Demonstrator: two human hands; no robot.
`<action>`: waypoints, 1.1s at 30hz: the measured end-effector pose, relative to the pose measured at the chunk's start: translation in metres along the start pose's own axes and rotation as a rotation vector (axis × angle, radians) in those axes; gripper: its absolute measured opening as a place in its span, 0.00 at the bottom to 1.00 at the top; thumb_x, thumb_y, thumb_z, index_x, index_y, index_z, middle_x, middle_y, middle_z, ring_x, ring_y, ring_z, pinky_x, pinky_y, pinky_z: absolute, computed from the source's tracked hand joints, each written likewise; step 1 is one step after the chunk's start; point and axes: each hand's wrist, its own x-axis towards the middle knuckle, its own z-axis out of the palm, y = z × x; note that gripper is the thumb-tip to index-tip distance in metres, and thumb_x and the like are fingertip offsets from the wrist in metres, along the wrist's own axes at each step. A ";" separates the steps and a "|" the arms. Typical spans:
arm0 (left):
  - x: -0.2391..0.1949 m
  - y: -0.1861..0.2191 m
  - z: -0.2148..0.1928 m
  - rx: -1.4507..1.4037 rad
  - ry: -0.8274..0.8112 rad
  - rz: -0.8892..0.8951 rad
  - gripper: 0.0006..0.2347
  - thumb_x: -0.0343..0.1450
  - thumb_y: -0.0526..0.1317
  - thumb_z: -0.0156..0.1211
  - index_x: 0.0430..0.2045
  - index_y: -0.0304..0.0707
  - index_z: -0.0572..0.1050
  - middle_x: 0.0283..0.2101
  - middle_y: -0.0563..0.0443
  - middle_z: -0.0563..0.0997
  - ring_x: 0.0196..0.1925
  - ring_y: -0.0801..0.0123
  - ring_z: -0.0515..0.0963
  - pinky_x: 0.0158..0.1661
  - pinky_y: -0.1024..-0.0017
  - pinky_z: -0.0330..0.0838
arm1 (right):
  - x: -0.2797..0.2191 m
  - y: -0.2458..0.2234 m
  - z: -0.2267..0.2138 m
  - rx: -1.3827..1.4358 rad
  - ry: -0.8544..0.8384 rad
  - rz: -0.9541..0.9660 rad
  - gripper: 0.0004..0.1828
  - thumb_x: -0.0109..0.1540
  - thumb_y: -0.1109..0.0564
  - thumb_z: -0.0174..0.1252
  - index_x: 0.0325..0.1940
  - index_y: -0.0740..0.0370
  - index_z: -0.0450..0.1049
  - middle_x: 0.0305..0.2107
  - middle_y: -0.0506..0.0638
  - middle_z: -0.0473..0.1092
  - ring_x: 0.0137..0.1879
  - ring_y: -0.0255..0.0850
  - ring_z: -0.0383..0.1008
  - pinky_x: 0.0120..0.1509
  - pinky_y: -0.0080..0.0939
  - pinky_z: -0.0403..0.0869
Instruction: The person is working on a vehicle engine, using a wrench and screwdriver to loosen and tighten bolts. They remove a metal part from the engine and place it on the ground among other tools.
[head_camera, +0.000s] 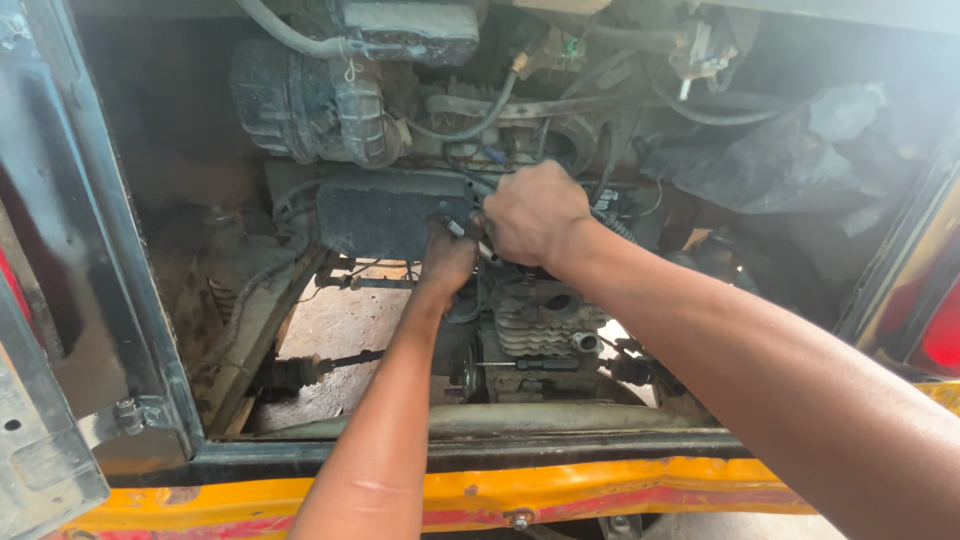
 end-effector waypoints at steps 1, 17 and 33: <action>0.001 0.000 0.000 0.027 0.037 0.101 0.29 0.71 0.55 0.61 0.56 0.29 0.61 0.47 0.32 0.80 0.51 0.50 0.80 0.53 0.57 0.72 | 0.002 0.005 0.003 -0.014 0.024 -0.034 0.19 0.63 0.43 0.53 0.35 0.56 0.84 0.35 0.56 0.80 0.44 0.51 0.82 0.45 0.52 0.78; -0.018 0.024 -0.011 0.429 0.113 0.170 0.22 0.70 0.54 0.64 0.43 0.30 0.72 0.44 0.34 0.83 0.52 0.39 0.80 0.52 0.49 0.72 | 0.065 0.070 0.050 0.193 0.024 0.306 0.37 0.64 0.24 0.42 0.51 0.55 0.80 0.47 0.63 0.75 0.55 0.58 0.77 0.60 0.65 0.71; -0.009 0.009 -0.028 0.411 -0.050 0.078 0.20 0.71 0.57 0.60 0.35 0.35 0.83 0.31 0.45 0.87 0.39 0.57 0.86 0.46 0.60 0.75 | 0.097 0.091 0.133 1.224 -0.069 0.376 0.26 0.62 0.40 0.58 0.50 0.65 0.79 0.47 0.67 0.74 0.54 0.63 0.76 0.57 0.61 0.70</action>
